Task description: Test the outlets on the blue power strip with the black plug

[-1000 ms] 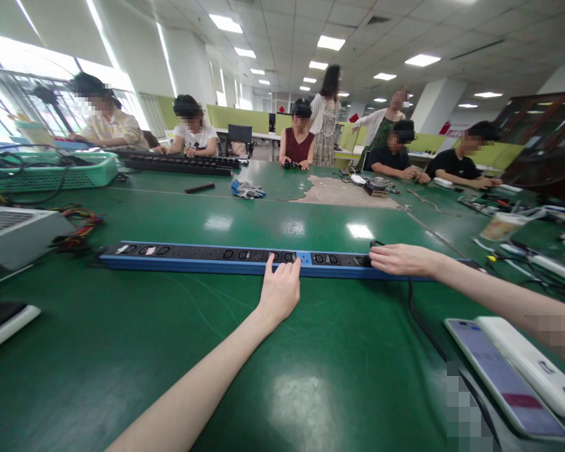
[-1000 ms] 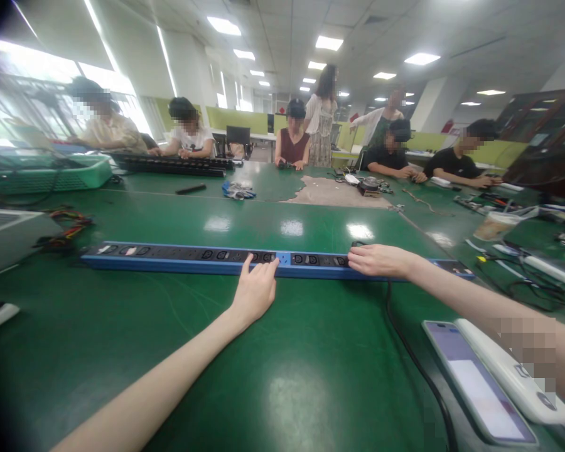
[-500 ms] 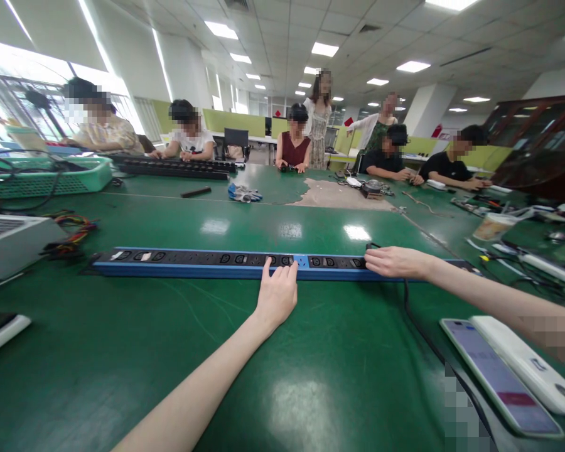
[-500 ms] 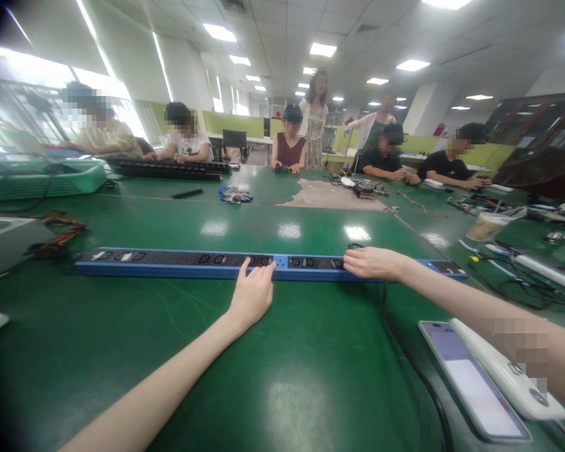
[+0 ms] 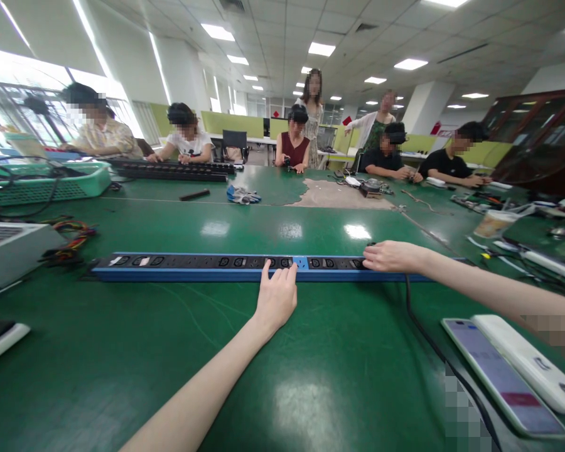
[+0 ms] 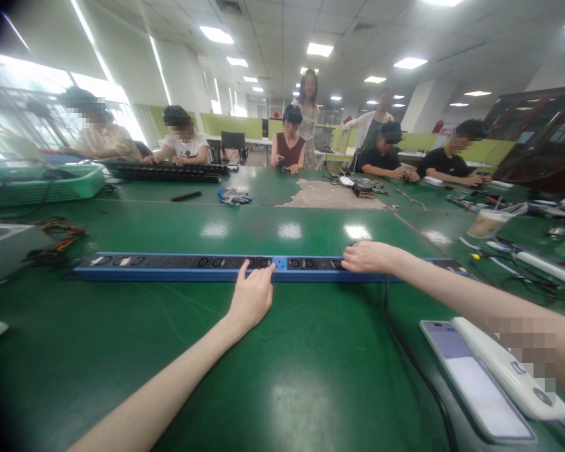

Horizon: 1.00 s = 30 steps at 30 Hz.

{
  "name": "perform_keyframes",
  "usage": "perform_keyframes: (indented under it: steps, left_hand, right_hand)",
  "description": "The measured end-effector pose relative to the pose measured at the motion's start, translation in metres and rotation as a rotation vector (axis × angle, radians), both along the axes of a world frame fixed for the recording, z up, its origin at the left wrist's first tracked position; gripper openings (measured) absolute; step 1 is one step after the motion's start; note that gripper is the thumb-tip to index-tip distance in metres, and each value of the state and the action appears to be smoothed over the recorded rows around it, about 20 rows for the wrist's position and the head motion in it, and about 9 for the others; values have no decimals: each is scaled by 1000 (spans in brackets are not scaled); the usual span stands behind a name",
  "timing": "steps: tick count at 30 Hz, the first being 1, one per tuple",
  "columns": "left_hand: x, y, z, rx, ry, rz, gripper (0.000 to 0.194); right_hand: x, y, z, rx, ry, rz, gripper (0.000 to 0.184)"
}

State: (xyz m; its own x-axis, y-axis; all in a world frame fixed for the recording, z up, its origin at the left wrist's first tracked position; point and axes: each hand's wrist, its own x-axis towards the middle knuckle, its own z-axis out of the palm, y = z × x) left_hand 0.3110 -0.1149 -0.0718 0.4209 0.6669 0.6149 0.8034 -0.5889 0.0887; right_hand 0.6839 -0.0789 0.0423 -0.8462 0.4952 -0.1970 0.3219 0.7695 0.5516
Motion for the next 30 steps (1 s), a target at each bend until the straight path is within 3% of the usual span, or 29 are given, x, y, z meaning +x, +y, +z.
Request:
perform_keyframes:
  steps: [13, 30]
  left_hand:
    - [0, 0, 0, -10, 29, 15, 49]
    - [0, 0, 0, 0, 24, 10, 49]
  right_hand:
    - [-5, -22, -14, 330, -161, 116, 13]
    - [-4, -21, -20, 317, -120, 43, 13]
